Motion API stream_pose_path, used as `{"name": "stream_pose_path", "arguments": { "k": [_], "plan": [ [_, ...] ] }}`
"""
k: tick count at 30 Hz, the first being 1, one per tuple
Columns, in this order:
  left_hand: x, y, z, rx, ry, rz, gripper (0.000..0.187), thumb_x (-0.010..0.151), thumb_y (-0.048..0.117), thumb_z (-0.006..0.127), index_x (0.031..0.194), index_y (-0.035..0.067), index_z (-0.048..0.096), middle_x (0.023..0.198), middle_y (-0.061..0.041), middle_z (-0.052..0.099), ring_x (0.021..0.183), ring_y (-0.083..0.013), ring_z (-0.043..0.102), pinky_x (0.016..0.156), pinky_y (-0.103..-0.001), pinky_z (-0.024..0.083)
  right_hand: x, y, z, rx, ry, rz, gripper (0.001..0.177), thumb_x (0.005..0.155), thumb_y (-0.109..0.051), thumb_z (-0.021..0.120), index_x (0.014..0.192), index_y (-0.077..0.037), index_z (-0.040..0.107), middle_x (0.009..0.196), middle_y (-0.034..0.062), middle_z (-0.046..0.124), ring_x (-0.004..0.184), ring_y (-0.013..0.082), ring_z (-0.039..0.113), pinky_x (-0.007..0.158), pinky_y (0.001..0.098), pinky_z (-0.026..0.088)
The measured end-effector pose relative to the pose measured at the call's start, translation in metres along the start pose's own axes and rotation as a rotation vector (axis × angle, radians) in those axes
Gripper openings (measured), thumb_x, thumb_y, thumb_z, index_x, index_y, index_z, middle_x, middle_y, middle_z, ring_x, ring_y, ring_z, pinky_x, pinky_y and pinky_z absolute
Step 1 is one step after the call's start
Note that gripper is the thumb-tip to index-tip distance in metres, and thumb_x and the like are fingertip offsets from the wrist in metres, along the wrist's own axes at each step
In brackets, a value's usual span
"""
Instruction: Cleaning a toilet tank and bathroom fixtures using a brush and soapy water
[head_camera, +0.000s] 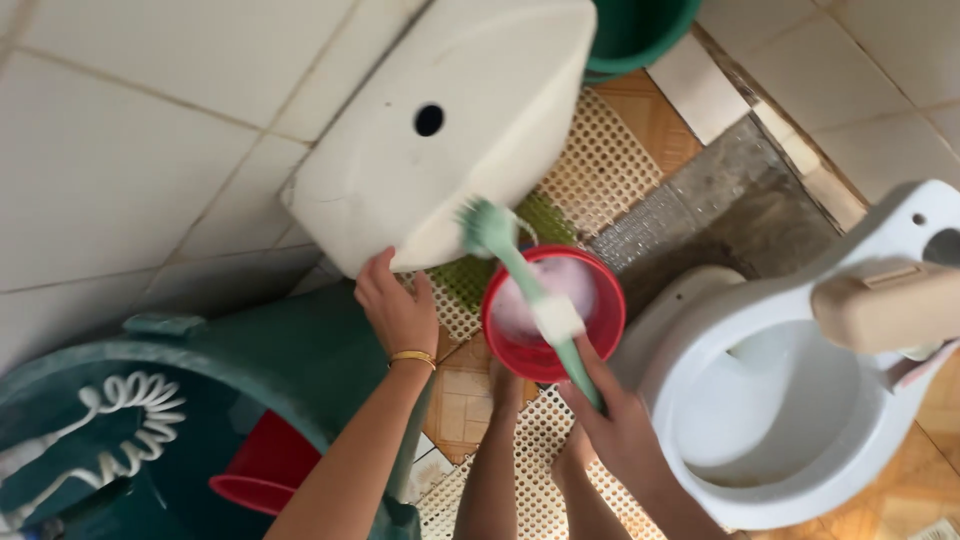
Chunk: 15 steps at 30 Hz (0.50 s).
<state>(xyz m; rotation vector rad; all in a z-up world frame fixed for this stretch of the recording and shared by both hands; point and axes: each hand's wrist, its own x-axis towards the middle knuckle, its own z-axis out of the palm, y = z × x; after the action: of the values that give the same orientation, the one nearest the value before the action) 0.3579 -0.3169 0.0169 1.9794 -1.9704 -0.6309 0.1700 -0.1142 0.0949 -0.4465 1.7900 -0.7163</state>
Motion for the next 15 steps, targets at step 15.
{"name": "stream_pose_path", "arguments": {
  "k": [15],
  "plan": [
    [0.036, -0.081, 0.007, -0.151, -0.252, -0.111, 0.081, 0.088, 0.020, 0.066, 0.154, -0.005, 0.027, 0.167, -0.027, 0.014, 0.156, -0.0391, 0.013, 0.123, -0.041, 0.024, 0.090, -0.212, 0.045, -1.229, -0.037, -0.355, 0.057, 0.099, -0.027, 0.050, 0.155, -0.021, 0.038, 0.084, 0.0187, 0.072, 0.078, 0.0365, 0.073, 0.069, 0.0535, 0.057]
  ]
}}
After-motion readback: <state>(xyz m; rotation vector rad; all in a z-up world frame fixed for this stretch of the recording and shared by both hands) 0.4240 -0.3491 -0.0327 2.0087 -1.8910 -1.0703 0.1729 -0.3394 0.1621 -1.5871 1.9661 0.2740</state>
